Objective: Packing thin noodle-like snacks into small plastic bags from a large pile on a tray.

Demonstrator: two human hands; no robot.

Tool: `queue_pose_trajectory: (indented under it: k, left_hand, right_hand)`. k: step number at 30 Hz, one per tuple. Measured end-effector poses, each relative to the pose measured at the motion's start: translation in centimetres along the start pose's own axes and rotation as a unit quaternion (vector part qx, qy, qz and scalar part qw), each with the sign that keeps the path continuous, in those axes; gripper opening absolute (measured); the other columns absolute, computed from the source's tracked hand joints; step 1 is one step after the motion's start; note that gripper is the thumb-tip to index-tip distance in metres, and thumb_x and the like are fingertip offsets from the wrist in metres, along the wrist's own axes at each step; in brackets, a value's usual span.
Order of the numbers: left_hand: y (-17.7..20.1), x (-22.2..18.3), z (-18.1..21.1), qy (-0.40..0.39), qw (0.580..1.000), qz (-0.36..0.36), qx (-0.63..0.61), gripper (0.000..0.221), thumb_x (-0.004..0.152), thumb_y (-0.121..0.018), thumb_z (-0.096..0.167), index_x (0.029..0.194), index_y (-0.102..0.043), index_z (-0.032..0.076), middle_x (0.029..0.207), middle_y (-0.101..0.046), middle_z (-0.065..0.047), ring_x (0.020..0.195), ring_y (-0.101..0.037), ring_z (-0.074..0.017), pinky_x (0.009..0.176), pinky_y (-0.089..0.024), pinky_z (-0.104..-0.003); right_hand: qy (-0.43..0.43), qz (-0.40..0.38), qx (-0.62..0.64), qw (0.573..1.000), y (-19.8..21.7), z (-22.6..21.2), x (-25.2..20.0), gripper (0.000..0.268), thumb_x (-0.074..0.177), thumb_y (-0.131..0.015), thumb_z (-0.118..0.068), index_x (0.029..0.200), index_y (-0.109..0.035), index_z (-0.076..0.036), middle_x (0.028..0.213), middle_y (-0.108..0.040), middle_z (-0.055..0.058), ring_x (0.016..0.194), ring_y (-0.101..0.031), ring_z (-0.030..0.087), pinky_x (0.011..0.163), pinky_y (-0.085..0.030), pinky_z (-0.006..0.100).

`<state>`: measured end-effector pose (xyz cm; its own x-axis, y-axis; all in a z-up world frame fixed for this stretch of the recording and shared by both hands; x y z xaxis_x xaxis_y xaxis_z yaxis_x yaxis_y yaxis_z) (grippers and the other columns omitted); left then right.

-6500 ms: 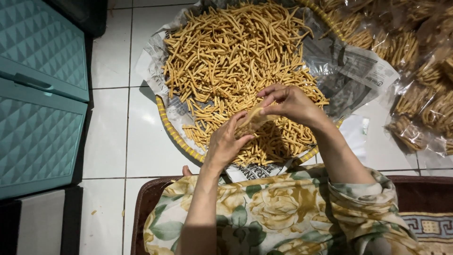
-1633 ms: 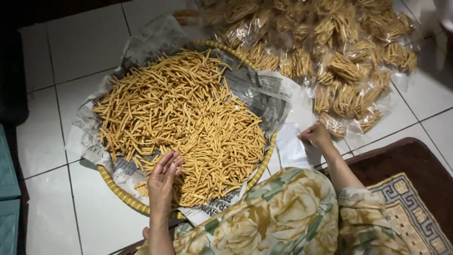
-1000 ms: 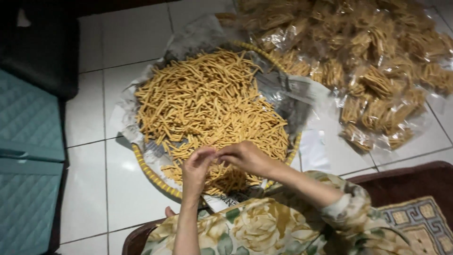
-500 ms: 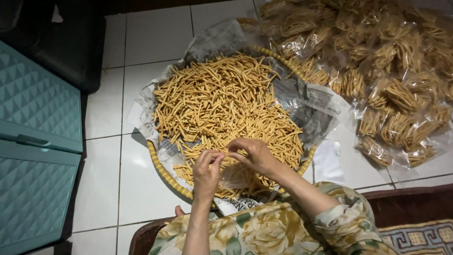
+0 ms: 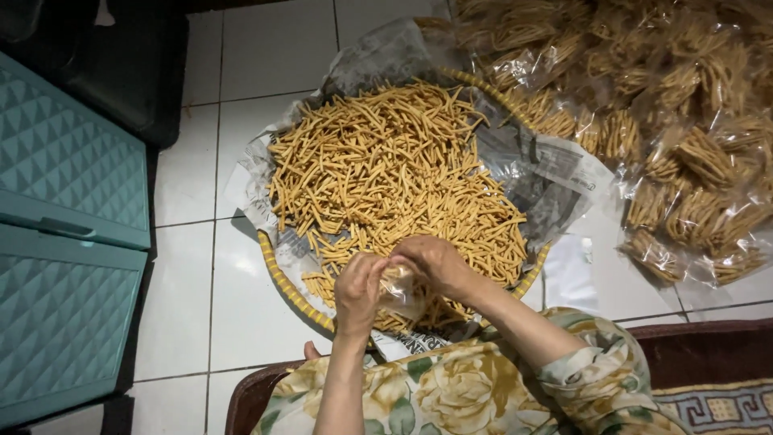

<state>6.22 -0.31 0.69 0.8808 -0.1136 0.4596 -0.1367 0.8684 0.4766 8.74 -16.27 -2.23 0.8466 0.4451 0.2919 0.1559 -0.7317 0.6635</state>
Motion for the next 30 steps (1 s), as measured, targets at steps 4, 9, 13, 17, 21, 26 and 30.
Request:
queue_pose_trajectory:
  k: [4, 9, 13, 17, 21, 26, 30]
  left_hand:
    - [0.7, 0.8, -0.2, 0.087, 0.991, -0.005, -0.101, 0.006, 0.093, -0.073, 0.017, 0.091, -0.073, 0.012, 0.073, -0.068, -0.004, 0.07, -0.071, -0.0209, 0.065, -0.058, -0.03]
    - [0.2, 0.3, -0.3, 0.128, 0.986, -0.03, -0.098, 0.007, 0.09, -0.077, 0.016, 0.093, -0.074, 0.011, 0.073, -0.073, -0.007, 0.069, -0.073, -0.0203, 0.064, -0.06, -0.032]
    - [0.1, 0.2, -0.5, 0.13, 0.987, -0.046, -0.08, 0.01, 0.09, -0.076, 0.019, 0.096, -0.071, 0.012, 0.074, -0.074, -0.009, 0.069, -0.075, -0.0258, 0.063, -0.06, -0.035]
    - [0.2, 0.5, 0.3, 0.125, 0.983, -0.103, -0.083, 0.021, 0.098, -0.068, 0.027, 0.087, -0.063, 0.01, 0.066, -0.067, -0.014, 0.06, -0.067, -0.0305, 0.059, -0.056, -0.042]
    - [-1.0, -0.2, -0.8, 0.075, 0.984, -0.154, -0.044, 0.033, 0.094, -0.074, 0.034, 0.074, -0.058, 0.013, 0.062, -0.063, -0.008, 0.059, -0.067, -0.0284, 0.056, -0.053, -0.037]
    - [-0.6, 0.7, 1.2, 0.035, 0.977, -0.204, -0.056, 0.021, 0.092, -0.075, 0.033, 0.085, -0.066, 0.015, 0.079, -0.069, -0.009, 0.074, -0.07, -0.034, 0.063, -0.055, -0.042]
    - [-0.6, 0.8, 1.6, 0.067, 0.964, -0.241, -0.093, 0.015, 0.092, -0.073, 0.023, 0.084, -0.073, 0.011, 0.096, -0.079, -0.008, 0.089, -0.074, -0.0348, 0.073, -0.058, -0.042]
  right_hand:
    - [-0.023, 0.012, 0.035, 0.999, 2.8, -2.4, 1.1, 0.018, 0.099, -0.063, -0.025, 0.1, -0.073, -0.01, 0.083, -0.074, 0.011, 0.081, -0.072, 0.034, 0.072, -0.059, 0.043]
    - [-0.002, -0.027, 0.118, 0.993, 3.8, -4.6, 1.8, 0.016, 0.089, -0.076, -0.023, 0.091, -0.072, -0.007, 0.078, -0.071, 0.01, 0.075, -0.071, 0.03, 0.068, -0.06, 0.04]
    - [-0.021, -0.075, 0.166, 0.983, 5.6, -6.8, 2.4, 0.016, 0.089, -0.076, -0.016, 0.084, -0.068, -0.002, 0.077, -0.069, 0.015, 0.076, -0.071, 0.034, 0.068, -0.058, 0.044]
    - [-0.066, -0.15, 0.221, 0.961, 6.2, -7.0, 2.5, 0.018, 0.085, -0.08, -0.02, 0.088, -0.073, -0.004, 0.095, -0.071, 0.014, 0.088, -0.07, 0.031, 0.076, -0.059, 0.044]
    - [-0.185, -0.226, 0.112, 0.95, 6.2, -4.7, 1.2, 0.024, 0.087, -0.081, -0.03, 0.079, -0.076, -0.008, 0.095, -0.074, 0.01, 0.086, -0.072, 0.025, 0.079, -0.06, 0.039]
    - [-0.151, -0.197, 0.146, 0.958, 8.0, -6.1, 2.4, 0.02, 0.087, -0.078, -0.018, 0.075, -0.072, -0.002, 0.09, -0.073, 0.013, 0.083, -0.07, 0.031, 0.079, -0.056, 0.045]
    - [-0.156, -0.215, 0.174, 0.948, 6.7, -3.9, 1.2, 0.02, 0.088, -0.076, -0.016, 0.074, -0.071, -0.004, 0.072, -0.067, 0.007, 0.073, -0.065, 0.02, 0.071, -0.056, 0.037]
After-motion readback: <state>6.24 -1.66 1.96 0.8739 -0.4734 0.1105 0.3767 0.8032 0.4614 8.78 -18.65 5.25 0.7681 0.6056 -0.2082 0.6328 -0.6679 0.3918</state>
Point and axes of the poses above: each hand's wrist, its own x-axis towards the middle knuckle, its own y-axis out of the back of the hand, z = x × y, the point moved 6 cm from there along x, towards the middle knuckle
